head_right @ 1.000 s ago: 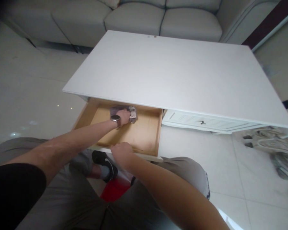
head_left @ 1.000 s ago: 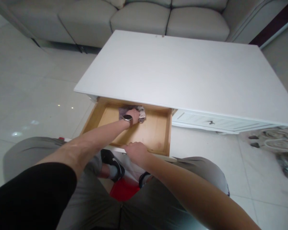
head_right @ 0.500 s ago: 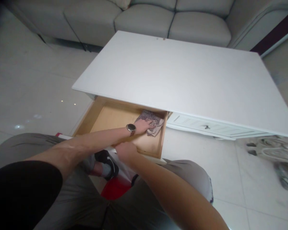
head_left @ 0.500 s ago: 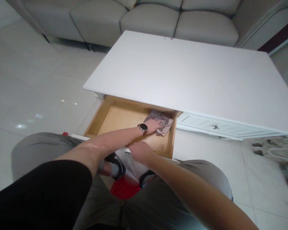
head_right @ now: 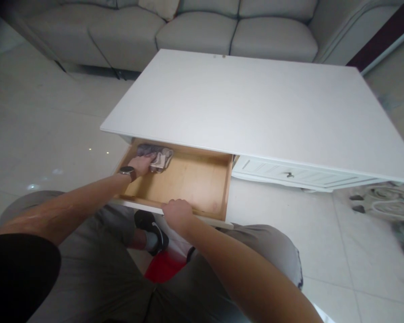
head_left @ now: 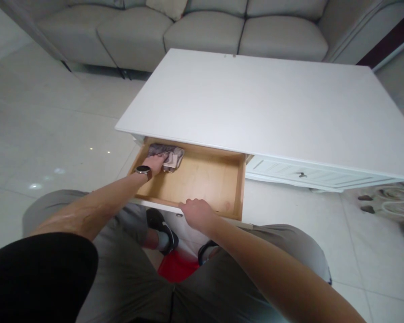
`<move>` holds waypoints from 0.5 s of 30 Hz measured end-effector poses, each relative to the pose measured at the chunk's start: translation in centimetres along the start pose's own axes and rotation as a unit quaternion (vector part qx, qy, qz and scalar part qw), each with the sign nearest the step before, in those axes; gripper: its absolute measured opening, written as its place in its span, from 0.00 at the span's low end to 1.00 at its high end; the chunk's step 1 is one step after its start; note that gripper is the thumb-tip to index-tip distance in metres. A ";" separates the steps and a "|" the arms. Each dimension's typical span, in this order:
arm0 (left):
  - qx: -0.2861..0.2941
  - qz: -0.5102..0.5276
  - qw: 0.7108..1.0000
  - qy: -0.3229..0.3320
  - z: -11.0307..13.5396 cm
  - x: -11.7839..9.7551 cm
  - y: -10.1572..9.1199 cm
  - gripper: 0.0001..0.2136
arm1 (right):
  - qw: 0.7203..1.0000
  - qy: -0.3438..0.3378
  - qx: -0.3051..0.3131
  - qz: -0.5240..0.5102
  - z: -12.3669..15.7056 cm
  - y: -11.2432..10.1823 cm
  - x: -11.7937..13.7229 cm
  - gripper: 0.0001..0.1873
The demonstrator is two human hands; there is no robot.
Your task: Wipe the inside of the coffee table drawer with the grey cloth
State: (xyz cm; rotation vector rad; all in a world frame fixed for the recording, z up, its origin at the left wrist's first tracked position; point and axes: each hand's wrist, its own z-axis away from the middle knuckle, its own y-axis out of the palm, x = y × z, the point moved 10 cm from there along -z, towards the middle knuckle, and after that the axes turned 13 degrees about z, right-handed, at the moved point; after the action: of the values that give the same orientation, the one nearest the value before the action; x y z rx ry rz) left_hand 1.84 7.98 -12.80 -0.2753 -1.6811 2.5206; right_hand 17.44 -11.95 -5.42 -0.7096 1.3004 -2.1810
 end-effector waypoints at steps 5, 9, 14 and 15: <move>0.019 -0.018 1.000 -0.017 -0.1 1.3 -0.5 0.21 | 1.000 -0.001 0.003 -0.003 -0.1 0.0 0.1 0.18; 0.086 -0.029 0.996 -0.014 -0.7 -0.2 0.8 0.16 | 1.000 -0.005 0.001 -0.003 -0.1 0.0 0.2 0.19; 0.141 -0.043 0.988 0.049 0.4 -3.2 2.1 0.14 | 1.000 -0.008 0.004 -0.005 -0.1 -0.1 0.3 0.19; 0.136 -0.044 0.988 0.066 0.7 -4.1 2.1 0.13 | 1.000 -0.008 0.007 -0.005 -0.2 -0.1 0.3 0.19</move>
State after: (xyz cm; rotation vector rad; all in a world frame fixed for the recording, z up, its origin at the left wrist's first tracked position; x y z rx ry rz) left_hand 5.71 5.80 -14.11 -0.3257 -1.2557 2.5626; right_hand 17.13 -11.98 -5.34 -0.7290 1.2753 -2.1857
